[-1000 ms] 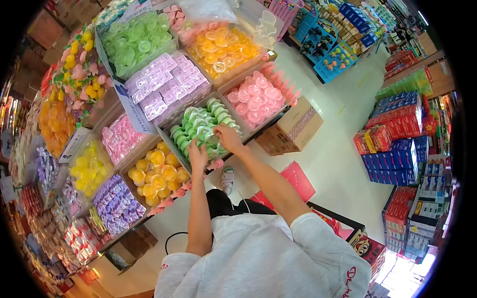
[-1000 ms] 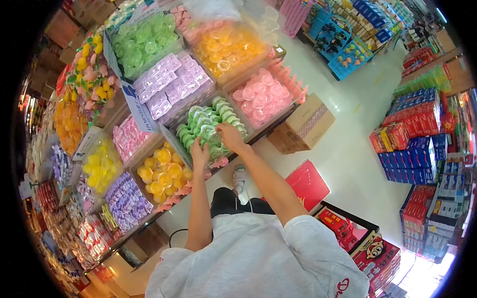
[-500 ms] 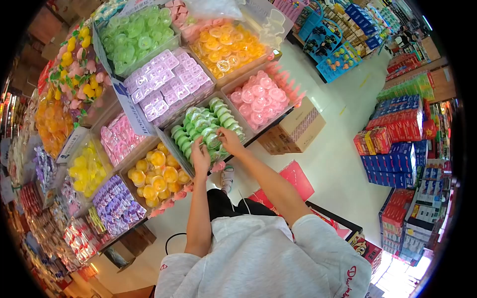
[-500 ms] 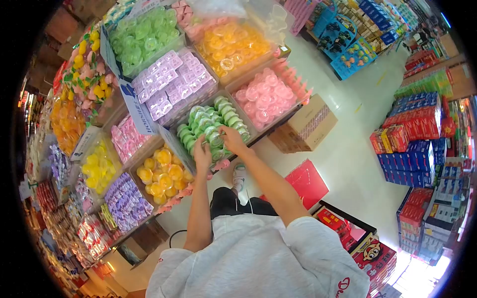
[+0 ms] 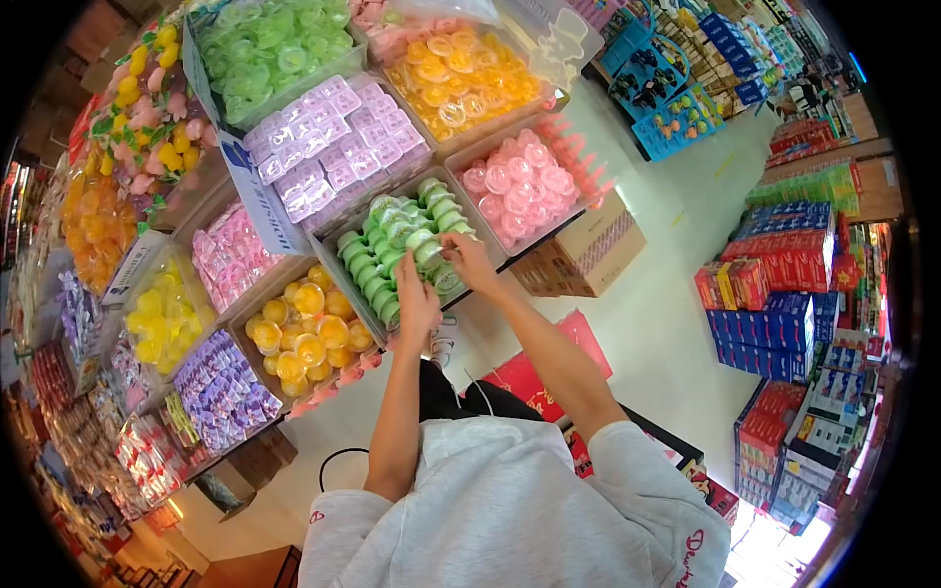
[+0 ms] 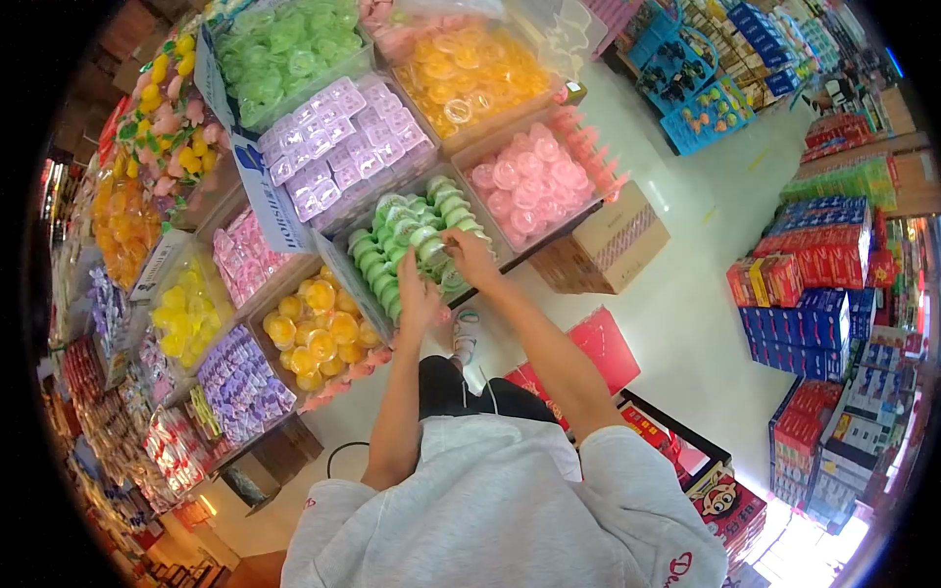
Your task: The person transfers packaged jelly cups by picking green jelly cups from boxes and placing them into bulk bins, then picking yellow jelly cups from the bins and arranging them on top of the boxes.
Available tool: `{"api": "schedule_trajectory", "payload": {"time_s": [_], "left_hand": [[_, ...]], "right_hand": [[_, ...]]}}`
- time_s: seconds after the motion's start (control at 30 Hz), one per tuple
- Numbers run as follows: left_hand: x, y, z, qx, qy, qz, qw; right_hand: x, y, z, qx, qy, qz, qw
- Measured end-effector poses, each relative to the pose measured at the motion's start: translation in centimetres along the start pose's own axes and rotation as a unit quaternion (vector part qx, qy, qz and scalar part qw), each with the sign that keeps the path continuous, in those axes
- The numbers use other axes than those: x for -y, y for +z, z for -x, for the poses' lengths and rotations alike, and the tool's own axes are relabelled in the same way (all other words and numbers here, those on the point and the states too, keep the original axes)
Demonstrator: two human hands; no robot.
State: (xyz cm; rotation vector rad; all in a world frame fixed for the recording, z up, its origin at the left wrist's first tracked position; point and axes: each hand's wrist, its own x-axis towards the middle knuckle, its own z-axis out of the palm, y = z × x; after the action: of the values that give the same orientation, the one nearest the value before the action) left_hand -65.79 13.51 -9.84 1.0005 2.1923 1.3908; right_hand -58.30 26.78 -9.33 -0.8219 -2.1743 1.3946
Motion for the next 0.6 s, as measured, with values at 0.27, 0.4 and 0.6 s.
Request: {"api": "schedule_trajectory", "payload": {"time_s": [0.27, 0.4, 0.6], "left_hand": [[2.0, -1.7, -0.4, 0.023, -0.077, 0.011, 0.997], [4.0, -0.9, -0.1, -0.010, -0.017, -0.064, 0.998], [3.3, -0.9, -0.5, -0.016, -0.075, -0.017, 0.997]], "right_hand": [[-1.1, 3.0, -1.2, 0.029, -0.088, 0.042, 0.995], [-1.5, 2.2, -1.1, 0.050, -0.071, 0.032, 0.996], [-0.5, 2.2, -1.6, 0.099, -0.097, 0.076, 0.987]]}}
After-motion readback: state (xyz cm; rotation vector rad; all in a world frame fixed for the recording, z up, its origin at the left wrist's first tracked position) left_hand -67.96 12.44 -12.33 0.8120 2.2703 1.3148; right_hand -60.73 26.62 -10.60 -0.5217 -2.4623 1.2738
